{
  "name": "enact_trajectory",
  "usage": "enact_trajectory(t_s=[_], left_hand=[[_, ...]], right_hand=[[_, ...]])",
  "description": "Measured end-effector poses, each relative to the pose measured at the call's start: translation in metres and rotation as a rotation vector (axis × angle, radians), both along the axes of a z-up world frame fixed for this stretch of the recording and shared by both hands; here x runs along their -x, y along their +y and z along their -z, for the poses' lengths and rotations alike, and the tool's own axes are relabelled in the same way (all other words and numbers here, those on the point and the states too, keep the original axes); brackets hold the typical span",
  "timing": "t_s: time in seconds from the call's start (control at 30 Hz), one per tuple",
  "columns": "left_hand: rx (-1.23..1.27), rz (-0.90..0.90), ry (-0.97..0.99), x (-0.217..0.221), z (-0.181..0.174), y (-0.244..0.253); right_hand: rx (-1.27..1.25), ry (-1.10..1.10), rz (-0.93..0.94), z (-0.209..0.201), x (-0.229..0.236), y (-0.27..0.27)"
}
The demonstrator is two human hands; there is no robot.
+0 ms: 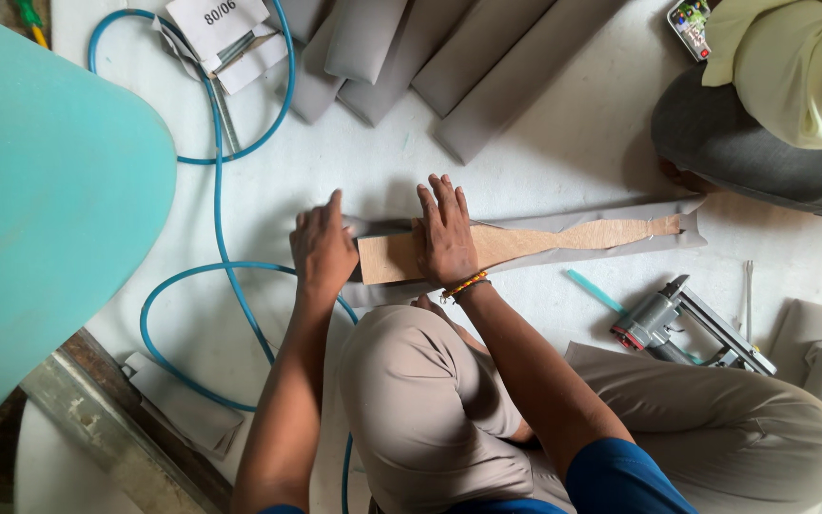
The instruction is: The person wraps a rectangular wooden frame with gray fabric, using a pneumatic staple gun to secure the fabric to the wood. They smooth the fabric and staple it along the edges, then fold and staple the corners to create a finished upholstered piece.
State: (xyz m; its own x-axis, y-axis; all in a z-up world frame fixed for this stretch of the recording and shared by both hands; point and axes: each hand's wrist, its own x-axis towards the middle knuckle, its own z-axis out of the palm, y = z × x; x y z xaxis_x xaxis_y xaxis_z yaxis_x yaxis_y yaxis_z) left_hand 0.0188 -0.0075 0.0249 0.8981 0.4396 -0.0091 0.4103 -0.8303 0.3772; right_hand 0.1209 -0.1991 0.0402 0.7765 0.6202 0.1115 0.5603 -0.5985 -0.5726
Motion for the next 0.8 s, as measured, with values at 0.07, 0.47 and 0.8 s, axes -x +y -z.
enact_trajectory(t_s=[0.07,0.47,0.8], left_hand=[[0.001,0.196,-0.099,-0.019,-0.009,-0.004],[0.122,0.079,-0.373,0.023,-0.015,-0.073],[-0.089,-0.293,-0.066,0.036,-0.005,-0.028]], right_hand=[[0.007,-0.016,-0.014,0.001,0.002,-0.001],[0.034,-0.038,-0.027,-0.002,0.001,0.007],[0.053,-0.155,-0.086,-0.022,0.009,0.011]])
